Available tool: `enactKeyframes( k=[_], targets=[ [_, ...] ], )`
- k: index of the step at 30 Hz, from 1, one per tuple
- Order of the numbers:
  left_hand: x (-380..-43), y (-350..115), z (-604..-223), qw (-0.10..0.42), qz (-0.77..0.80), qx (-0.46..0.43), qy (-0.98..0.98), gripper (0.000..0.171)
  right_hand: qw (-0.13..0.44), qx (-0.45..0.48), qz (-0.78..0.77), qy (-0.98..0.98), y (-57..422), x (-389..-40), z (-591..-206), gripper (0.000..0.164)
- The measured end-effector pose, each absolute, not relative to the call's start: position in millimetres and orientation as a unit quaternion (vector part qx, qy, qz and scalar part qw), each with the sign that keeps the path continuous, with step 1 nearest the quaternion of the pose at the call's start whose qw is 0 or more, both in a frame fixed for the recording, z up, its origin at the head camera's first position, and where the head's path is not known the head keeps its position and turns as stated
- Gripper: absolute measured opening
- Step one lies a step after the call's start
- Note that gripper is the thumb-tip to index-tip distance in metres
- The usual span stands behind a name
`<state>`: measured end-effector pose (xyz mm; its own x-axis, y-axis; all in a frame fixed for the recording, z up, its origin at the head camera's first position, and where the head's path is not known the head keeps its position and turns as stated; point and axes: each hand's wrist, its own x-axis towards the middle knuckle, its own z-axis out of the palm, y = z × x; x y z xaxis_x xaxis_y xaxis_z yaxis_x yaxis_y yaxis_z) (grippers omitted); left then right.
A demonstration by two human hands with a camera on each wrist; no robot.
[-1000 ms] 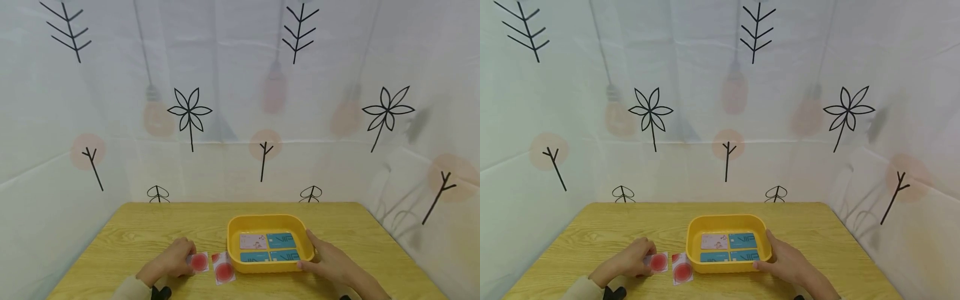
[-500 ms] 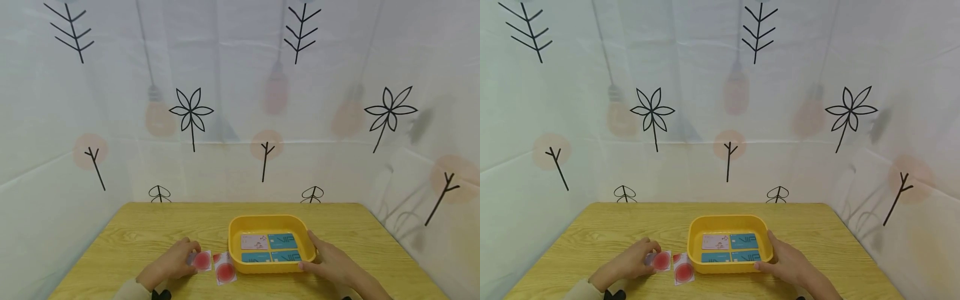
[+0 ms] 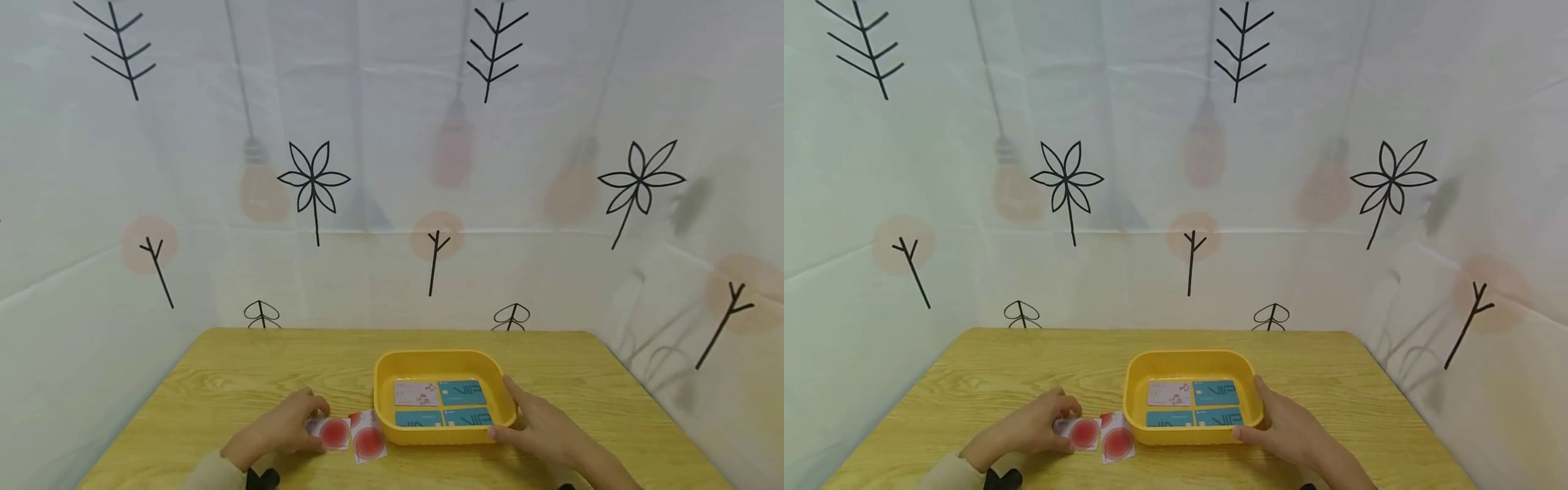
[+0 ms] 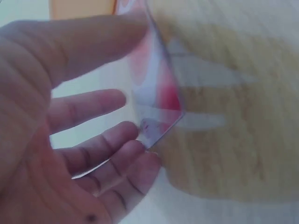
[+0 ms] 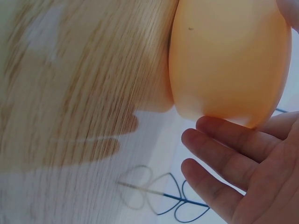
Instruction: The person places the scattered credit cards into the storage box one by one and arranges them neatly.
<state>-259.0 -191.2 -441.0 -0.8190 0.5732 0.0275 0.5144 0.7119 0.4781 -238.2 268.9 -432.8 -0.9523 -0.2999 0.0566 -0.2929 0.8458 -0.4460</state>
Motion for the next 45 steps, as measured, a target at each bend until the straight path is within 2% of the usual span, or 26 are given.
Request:
enactKeyframes(
  k=[4, 10, 19, 26, 45],
  targets=[
    [-258.7, -194.5, -438.2, 0.074, 0.239, 0.290, 0.924, 0.041, 0.010, -0.151, -0.229, 0.961, 268.6, -238.8, -433.0, 0.103],
    [-259.3, -194.8, -436.6, 0.051, 0.222, 0.286, 0.931, 0.036, 0.009, -0.150, -0.230, 0.962, 269.1, -238.5, -433.0, 0.104],
    [-258.6, -193.8, -439.4, 0.034, 0.207, 0.284, 0.936, 0.042, 0.007, -0.152, -0.227, 0.962, 269.2, -238.4, -433.4, 0.104],
    [-257.6, -192.7, -439.2, 0.056, 0.213, 0.278, 0.935, 0.043, 0.014, -0.154, -0.231, 0.961, 269.0, -238.0, -431.9, 0.103],
    [-255.3, -192.5, -437.6, 0.069, 0.236, 0.295, 0.923, 0.043, 0.010, -0.153, -0.232, 0.961, 268.6, -236.8, -430.7, 0.101]
  ],
)
